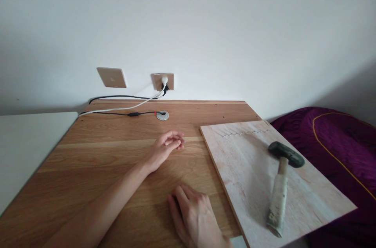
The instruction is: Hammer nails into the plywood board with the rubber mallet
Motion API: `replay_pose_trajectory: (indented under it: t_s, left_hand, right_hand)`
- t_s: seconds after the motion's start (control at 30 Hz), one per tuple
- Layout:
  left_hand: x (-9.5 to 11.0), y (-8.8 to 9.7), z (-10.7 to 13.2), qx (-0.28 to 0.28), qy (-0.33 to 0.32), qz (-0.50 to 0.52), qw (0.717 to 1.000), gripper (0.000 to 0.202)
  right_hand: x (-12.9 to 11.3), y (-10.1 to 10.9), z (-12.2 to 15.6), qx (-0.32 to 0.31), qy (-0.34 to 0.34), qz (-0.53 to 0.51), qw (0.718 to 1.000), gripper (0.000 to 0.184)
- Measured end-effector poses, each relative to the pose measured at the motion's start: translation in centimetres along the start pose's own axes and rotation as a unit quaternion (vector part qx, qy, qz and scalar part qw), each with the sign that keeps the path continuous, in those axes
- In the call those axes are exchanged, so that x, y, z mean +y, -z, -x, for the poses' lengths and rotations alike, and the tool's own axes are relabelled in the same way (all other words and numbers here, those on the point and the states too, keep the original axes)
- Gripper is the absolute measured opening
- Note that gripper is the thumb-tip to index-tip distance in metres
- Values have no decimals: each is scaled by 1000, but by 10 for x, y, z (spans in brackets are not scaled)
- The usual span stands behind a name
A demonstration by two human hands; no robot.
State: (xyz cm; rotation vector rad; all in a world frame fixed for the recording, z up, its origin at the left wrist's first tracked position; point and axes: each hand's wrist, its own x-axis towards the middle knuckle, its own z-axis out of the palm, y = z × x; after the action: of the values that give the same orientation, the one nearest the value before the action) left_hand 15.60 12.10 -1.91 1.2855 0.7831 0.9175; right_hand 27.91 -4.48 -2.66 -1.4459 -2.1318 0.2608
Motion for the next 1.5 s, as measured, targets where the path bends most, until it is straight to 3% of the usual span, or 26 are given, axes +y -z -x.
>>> replay_pose_trajectory:
  t_s: [0.4,0.7,1.0,1.17,1.27,1.4,1.5]
  left_hand:
    - [2,-2,1,7,2,27,1000,31]
    - [2,1,0,18,10,-15,1000,42]
    - [-2,1,0,43,-2,16,999,35]
    - [-3,1,-1,39,1,-1,999,49]
    - [-4,0,-1,42,-5,4,999,43]
    - [0,-2,-1,37,-9,8,999,40]
    - [4,-2,-5,4,5,-36,999,39]
  right_hand:
    - [1,3,1,-16,-21,-39,999,20]
    - [2,3,3,-10,-18,-41,999,20]
    - [1,5,1,-14,-21,-43,999,21]
    - [2,4,2,-12,-20,-39,999,19]
    - [3,4,1,-10,-20,-37,999,17]
    - [-3,14,-1,-12,0,-23,1000,17]
    - [-6,37,7,13,68,-6,998,12]
